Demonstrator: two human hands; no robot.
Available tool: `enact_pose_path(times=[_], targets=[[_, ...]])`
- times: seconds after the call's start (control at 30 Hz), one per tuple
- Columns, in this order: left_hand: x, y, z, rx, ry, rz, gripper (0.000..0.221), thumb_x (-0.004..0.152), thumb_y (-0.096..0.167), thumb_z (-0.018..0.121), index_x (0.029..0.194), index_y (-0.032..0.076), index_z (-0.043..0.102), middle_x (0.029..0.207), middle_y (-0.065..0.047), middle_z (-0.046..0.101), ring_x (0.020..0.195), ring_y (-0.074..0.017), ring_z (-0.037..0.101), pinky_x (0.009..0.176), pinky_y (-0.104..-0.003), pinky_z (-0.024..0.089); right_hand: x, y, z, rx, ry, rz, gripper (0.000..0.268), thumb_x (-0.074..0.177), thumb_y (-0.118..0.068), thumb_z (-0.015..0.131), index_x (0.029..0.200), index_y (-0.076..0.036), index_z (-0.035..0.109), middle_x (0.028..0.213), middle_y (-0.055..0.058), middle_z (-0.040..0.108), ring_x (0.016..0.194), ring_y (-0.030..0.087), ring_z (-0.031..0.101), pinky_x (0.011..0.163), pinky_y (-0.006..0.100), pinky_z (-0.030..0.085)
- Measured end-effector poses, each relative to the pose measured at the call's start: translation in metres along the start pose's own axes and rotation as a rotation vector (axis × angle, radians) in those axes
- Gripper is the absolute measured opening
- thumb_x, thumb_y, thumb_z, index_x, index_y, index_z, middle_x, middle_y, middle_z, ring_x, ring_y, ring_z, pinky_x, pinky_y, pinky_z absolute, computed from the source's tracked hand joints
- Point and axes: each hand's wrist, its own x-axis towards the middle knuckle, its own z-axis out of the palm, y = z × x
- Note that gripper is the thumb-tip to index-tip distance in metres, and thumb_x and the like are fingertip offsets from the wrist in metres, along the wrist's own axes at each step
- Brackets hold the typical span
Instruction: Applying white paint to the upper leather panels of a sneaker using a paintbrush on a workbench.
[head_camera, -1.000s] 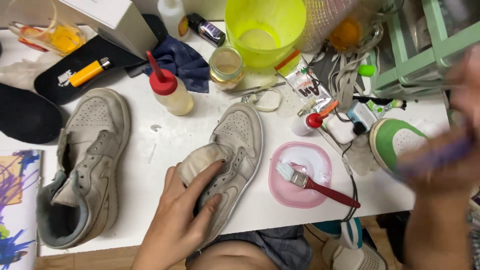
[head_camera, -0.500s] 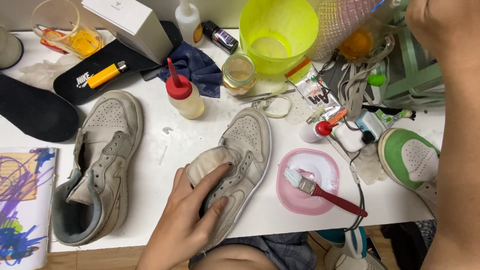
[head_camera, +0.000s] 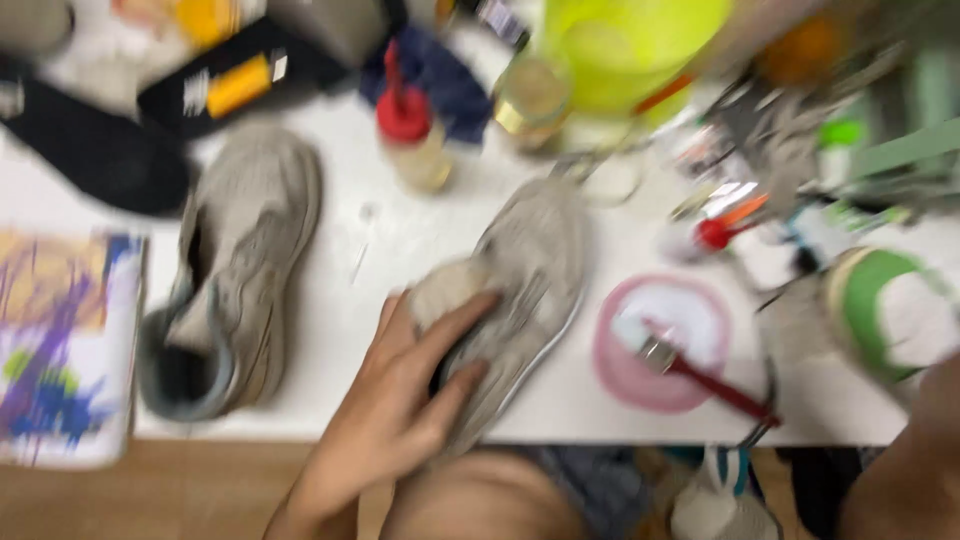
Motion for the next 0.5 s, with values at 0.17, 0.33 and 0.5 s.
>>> enact_pose_path(times=[0.17,0.33,0.5], targets=[[-0.009,0.005,-0.003,-0.016,0.006,0.013,0.047,0.101,0.012,0.057,0.148,0.01,0.048,0.152,-0.026,0.05,0.134,-0.042,0.047,0.117,-0.046,0.034,-0.028,-0.114,-0.055,0.171,-0.161,0.549,0.038,0.14,0.001,0.047,0.115,0.026,0.061,0.108,0.035,0.068,0.1,0.044,0.067,0.095,0.054,0.056],[-0.007,0.01,-0.006,-0.031,-0.018,0.015,0.047,0.103,0.011,0.056,0.149,0.012,0.046,0.148,-0.021,0.057,0.124,-0.0373,0.05,0.113,-0.041,0.041,-0.044,-0.153,-0.01,1.285,-0.194,0.27,0.02,0.091,0.0,0.054,0.077,-0.004,0.041,0.068,0.017,0.066,0.046,0.022,0.055,0.051,0.041,0.038],[-0.007,0.008,-0.004,-0.005,-0.015,0.026,0.047,0.103,0.011,0.057,0.149,0.01,0.047,0.141,-0.021,0.06,0.118,-0.0355,0.05,0.11,-0.042,0.042,-0.077,-0.168,0.013,1.363,0.009,0.371,0.02,0.104,-0.021,0.052,0.095,-0.002,0.055,0.076,0.015,0.065,0.054,0.024,0.064,0.062,0.039,0.044]])
